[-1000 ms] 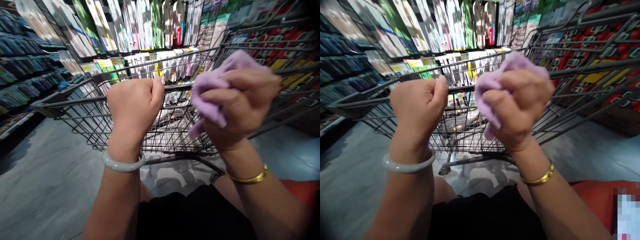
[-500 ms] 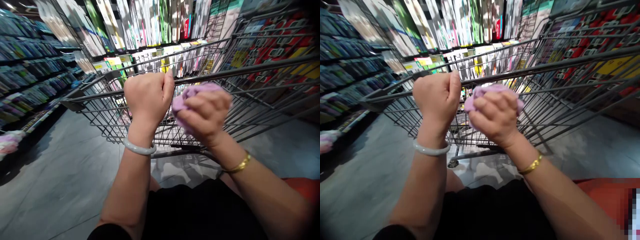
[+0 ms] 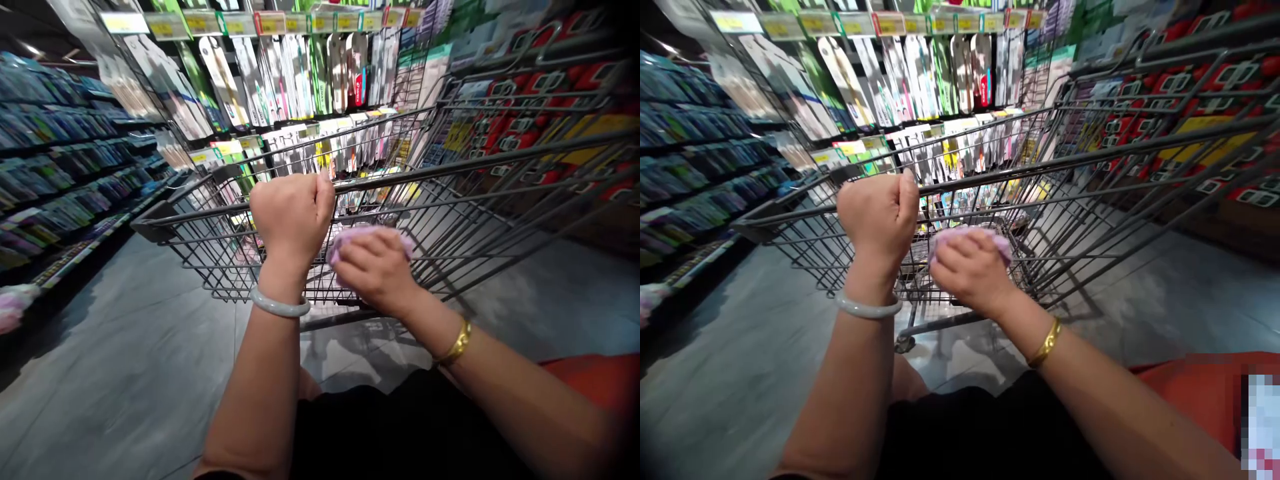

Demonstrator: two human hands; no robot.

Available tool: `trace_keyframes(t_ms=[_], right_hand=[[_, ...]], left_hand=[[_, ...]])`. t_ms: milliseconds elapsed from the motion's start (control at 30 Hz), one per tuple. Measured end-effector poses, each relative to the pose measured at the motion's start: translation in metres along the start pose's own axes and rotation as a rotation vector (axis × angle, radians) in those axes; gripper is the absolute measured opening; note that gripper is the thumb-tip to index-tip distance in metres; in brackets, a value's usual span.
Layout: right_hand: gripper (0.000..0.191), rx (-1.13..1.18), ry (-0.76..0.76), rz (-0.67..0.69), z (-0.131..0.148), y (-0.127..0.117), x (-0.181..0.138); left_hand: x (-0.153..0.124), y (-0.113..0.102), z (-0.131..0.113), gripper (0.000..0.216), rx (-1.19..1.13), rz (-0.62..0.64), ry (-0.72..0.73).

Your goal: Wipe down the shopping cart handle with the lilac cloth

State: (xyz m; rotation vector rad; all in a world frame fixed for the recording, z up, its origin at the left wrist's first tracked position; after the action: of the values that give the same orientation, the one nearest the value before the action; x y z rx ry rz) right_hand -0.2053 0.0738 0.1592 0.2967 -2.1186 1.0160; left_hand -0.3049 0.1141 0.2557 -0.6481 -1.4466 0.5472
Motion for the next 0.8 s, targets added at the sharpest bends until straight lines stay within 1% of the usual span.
trace_keyframes(t_ms=[33,100,167,200,267,333,367,433,500,567,633,667,733,767,800], right_hand=[[0.003,0.001,-0.038,0.06,0.008,0.008,-0.002],[0.008,0.005,-0.091,0.132,0.018,0.017,-0.007],[0.005,0.001,-0.093,0.151,0.014,0.014,-0.012],[0.005,-0.004,-0.069,0.134,0.007,0.008,-0.015],[0.011,-0.011,0.011,0.056,-0.009,-0.008,-0.021],[0.012,0.008,0.099,0.019,-0.019,-0.014,-0.03],[0.011,0.029,0.12,0.042,-0.018,-0.011,-0.034],[0.008,0.084,0.089,0.167,-0.005,0.009,-0.038],[0.005,0.145,-0.003,0.3,0.017,0.03,-0.042],[0.009,0.189,-0.086,0.373,0.03,0.042,-0.043],[0.009,0.203,-0.086,0.349,0.025,0.037,-0.042],[0.009,0.203,-0.041,0.299,0.015,0.03,-0.04],[0.012,0.198,0.1,0.163,-0.01,0.01,-0.04],[0.012,0.198,0.167,0.112,-0.02,0.004,-0.042],[0.012,0.198,0.21,0.094,-0.026,0.002,-0.044]], left_hand=[[0.0,0.0,0.0,0.052,0.004,-0.007,0.001],[0.0,0.0,0.0,0.051,0.005,-0.023,0.006],[0.001,0.0,0.0,0.051,0.001,-0.032,0.005],[0.001,0.0,0.0,0.051,-0.003,-0.035,0.003],[0.002,0.001,0.0,0.051,-0.009,-0.042,0.001],[0.002,0.001,-0.001,0.051,-0.012,-0.048,0.001],[0.002,0.001,-0.001,0.051,-0.012,-0.05,0.001],[0.003,0.001,-0.001,0.051,-0.012,-0.047,-0.002],[0.003,0.002,0.0,0.05,-0.013,-0.044,-0.002],[0.003,0.002,0.0,0.05,-0.014,-0.044,-0.004],[0.003,0.001,0.0,0.05,-0.013,-0.045,-0.008],[0.003,0.001,0.001,0.05,-0.012,-0.046,-0.011],[0.003,0.001,0.0,0.05,-0.009,-0.046,-0.012],[0.003,0.001,0.0,0.05,-0.007,-0.044,-0.011],[0.003,0.001,0.0,0.05,-0.004,-0.043,-0.01]])
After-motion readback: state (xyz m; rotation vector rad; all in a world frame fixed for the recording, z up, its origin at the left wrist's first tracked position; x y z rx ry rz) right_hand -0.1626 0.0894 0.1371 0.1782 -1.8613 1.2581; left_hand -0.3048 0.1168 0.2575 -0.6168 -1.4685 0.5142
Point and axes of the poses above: each hand's wrist, its own x-axis towards the middle knuckle, its own y-axis out of the palm, z = x × y, the point moved 10 cm from there along x, towards the middle knuckle, and after that the axes turned 15 degrees about z, right-handed, at the moved point
